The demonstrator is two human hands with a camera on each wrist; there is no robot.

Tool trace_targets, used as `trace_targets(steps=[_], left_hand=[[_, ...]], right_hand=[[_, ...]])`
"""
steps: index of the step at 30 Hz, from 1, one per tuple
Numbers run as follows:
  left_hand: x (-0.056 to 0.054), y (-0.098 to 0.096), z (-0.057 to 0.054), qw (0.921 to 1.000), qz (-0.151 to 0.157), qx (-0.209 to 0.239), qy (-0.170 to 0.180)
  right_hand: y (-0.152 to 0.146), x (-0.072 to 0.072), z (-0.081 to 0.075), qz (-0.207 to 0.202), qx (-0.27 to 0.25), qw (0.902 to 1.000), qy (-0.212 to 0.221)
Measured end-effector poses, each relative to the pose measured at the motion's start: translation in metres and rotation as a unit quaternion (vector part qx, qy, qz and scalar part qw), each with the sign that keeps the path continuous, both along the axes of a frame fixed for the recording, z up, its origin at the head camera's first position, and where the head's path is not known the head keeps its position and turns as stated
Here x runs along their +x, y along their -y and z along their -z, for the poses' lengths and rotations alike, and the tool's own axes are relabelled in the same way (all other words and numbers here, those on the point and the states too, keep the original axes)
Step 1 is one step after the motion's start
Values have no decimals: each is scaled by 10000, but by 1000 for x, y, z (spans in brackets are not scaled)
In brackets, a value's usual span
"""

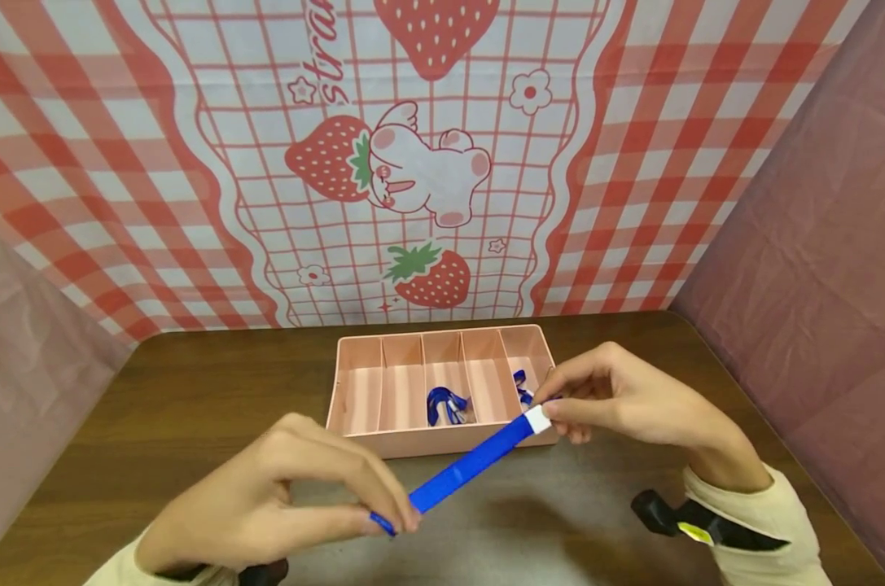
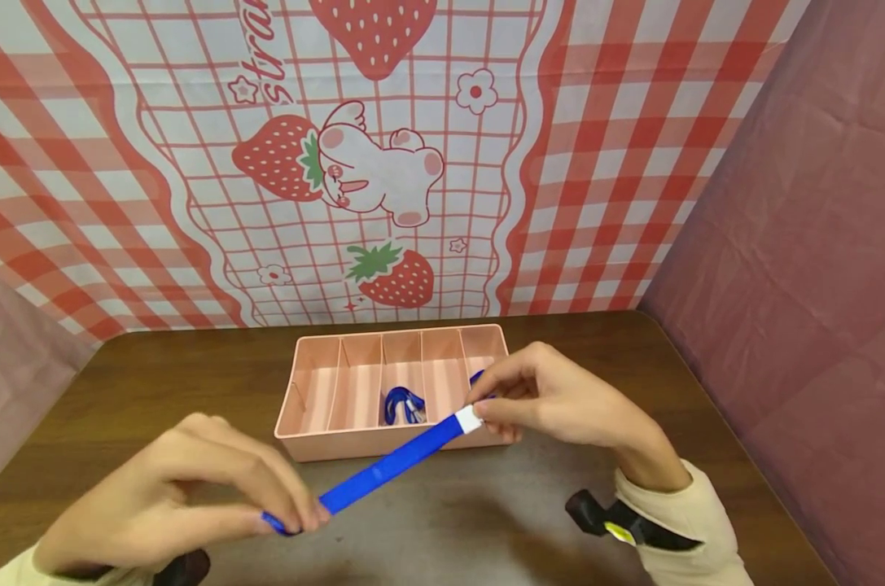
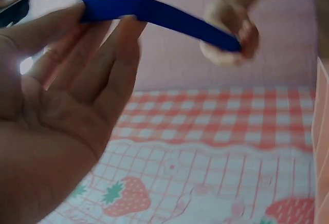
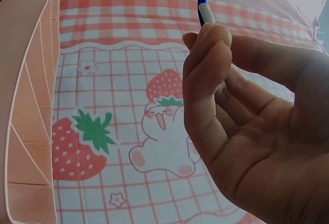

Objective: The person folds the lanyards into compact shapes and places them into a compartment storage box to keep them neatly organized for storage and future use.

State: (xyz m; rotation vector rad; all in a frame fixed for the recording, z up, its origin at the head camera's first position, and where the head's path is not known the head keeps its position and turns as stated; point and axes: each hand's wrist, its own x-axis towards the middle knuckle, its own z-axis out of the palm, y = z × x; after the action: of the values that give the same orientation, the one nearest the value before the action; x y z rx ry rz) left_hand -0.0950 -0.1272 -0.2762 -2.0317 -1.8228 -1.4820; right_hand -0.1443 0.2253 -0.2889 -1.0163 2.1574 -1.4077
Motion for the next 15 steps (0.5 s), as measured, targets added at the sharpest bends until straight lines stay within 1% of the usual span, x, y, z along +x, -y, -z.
trace_targets(steps=[2,3,5,7,10,12,15], left_hand=[[2,-2,2,9984,-566,18,16],[3,-3,4,9962,-875,34,47],[4,-5,6,9902,-1391,98,104],[3,-7,8,9835,-1797,174,82],[2,-9,10,9747,-2216,278,-7],[2,-11,11,9705,-2390,318,-60],[3,-15,12,9659,-2569,298,-93]], right_hand=[[5,2,1,209,215,9995,-99],[8,4,2,306,319,9989,-165],[14,7,3,522,539,9966,-345],[20,11,4,698,670,9942,-478],[26,16,5,890,643,9922,-593],[30,20,5,995,564,9911,-681],[36,25,6,1127,406,9892,-848]])
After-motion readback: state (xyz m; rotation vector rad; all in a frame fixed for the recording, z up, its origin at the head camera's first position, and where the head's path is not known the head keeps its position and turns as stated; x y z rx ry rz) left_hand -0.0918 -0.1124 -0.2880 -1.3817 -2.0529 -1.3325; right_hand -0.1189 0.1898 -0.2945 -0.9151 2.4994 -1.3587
